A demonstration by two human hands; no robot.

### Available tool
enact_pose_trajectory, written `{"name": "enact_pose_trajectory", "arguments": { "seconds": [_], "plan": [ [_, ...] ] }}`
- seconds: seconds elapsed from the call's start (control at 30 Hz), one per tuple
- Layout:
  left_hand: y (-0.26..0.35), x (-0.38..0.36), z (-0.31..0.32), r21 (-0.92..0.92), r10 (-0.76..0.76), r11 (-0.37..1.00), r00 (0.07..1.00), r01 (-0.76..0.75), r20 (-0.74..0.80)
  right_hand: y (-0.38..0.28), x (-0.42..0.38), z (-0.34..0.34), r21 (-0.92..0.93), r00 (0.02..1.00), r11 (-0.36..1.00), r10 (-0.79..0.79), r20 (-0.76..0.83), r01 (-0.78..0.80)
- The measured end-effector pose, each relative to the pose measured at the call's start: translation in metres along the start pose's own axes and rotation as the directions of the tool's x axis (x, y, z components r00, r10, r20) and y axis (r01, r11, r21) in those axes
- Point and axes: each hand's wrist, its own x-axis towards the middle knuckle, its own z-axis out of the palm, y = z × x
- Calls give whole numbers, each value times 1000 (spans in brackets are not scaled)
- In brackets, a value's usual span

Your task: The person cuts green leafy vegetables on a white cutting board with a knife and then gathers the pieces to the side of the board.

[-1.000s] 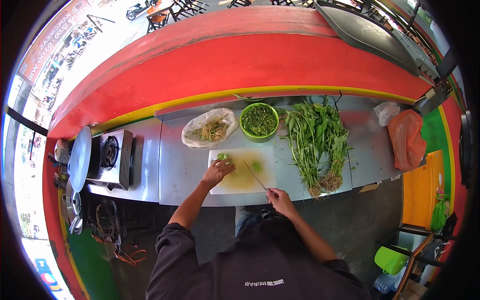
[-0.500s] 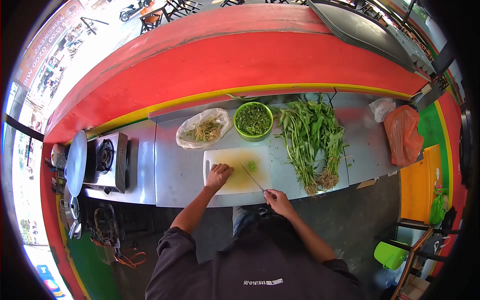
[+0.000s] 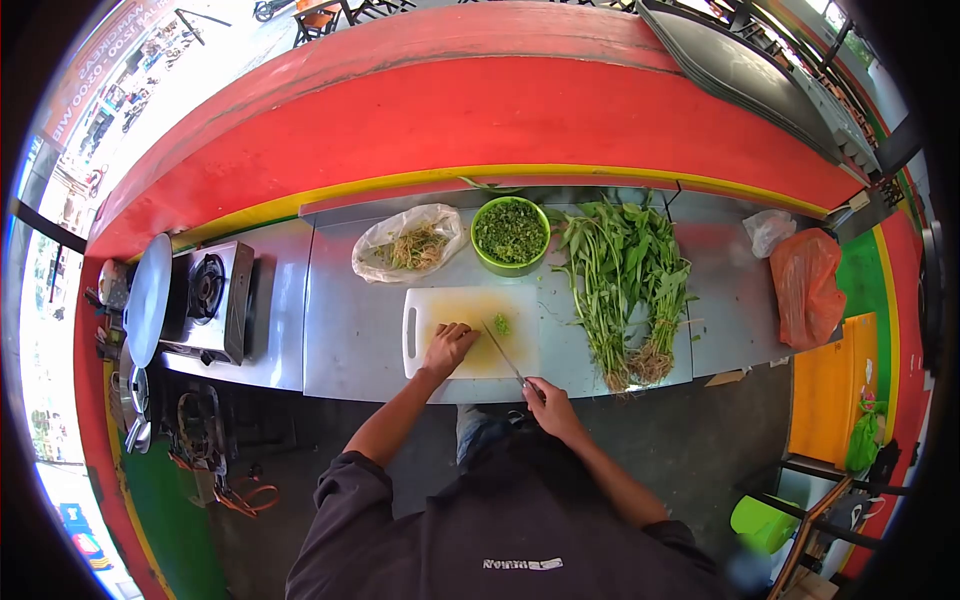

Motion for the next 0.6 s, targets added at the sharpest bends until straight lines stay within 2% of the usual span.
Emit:
{"name": "enact_pose_trajectory", "arguments": {
  "seconds": [0.17,0.3,0.43,0.47,0.53,0.6],
  "plan": [
    [4,4,5,3,-14,1000,999,14,-44,2,-1,-1,-58,998,997,-55,-34,53],
    [5,6,6,32,-12,999,998,15,-63,-3,-5,1,-68,999,997,-31,-21,29],
    [6,7,7,46,-6,999,999,9,-49,-5,-6,7,-114,982,986,-138,-128,123],
    [6,7,7,46,-7,999,999,9,-49,-4,-6,7,-114,982,986,-137,-128,123],
    [5,6,8,41,-10,999,999,12,-46,-13,-7,5,-125,996,992,-41,-82,30],
    [4,6,8,40,-17,999,999,19,-37,-12,-7,7,-130,995,991,-45,-86,34]
  ]
}}
